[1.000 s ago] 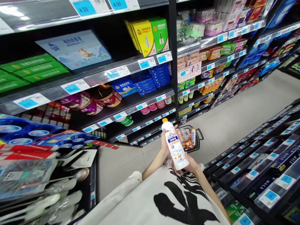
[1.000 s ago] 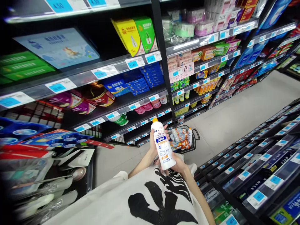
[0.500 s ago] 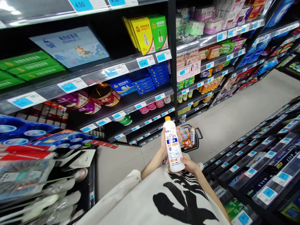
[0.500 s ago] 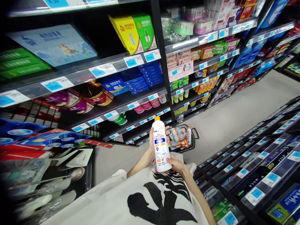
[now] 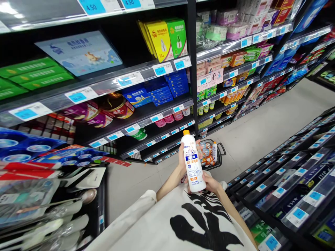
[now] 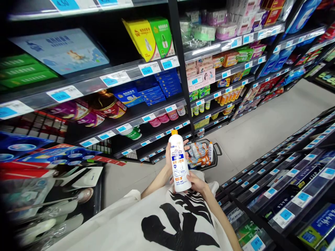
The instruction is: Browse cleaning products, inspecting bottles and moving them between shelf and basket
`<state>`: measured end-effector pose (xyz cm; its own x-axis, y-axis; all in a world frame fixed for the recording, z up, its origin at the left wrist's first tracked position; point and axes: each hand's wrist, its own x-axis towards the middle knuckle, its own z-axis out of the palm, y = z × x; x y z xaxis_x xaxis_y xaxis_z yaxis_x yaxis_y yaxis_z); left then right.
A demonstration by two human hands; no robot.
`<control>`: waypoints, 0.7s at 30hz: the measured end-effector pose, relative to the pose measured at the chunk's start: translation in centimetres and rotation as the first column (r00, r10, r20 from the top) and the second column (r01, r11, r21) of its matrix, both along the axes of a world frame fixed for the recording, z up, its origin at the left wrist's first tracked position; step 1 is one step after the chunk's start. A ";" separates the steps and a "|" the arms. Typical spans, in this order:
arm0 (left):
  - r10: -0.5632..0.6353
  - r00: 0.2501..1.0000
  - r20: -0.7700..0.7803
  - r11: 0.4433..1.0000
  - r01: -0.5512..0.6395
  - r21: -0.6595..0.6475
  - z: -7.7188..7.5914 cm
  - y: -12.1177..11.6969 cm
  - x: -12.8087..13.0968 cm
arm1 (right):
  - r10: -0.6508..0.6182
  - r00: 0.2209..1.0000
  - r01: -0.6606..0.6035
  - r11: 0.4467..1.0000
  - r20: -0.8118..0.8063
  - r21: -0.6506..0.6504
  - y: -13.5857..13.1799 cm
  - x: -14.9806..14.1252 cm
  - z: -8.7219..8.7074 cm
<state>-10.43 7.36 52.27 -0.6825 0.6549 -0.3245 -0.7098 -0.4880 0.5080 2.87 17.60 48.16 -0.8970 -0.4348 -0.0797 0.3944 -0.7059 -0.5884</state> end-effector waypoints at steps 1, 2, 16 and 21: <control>0.002 1.000 -0.007 1.000 -0.002 -0.005 0.0 0.0 0.0 | 0.003 1.000 -0.003 1.000 0.000 0.005 0.0 0.0 0.0; 0.006 1.000 -0.014 1.000 -0.006 -0.010 0.1 0.0 0.0 | 0.004 1.000 -0.004 1.000 0.001 0.010 0.0 0.0 0.0; 0.056 0.995 -0.087 0.998 -0.053 0.034 0.3 0.7 -0.1 | -0.144 0.984 0.125 0.976 0.102 0.179 0.0 -0.1 -0.8; 0.020 0.987 -0.159 0.947 -0.070 -0.313 -0.2 0.8 -0.6 | -0.524 0.852 0.440 0.710 -0.005 0.549 -0.6 -1.1 -0.5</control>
<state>-11.04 8.20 52.10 -0.7661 0.5024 -0.4009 -0.5936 -0.3136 0.7412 1.78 17.02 47.65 -0.9327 0.1983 -0.3012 0.1928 -0.4314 -0.8813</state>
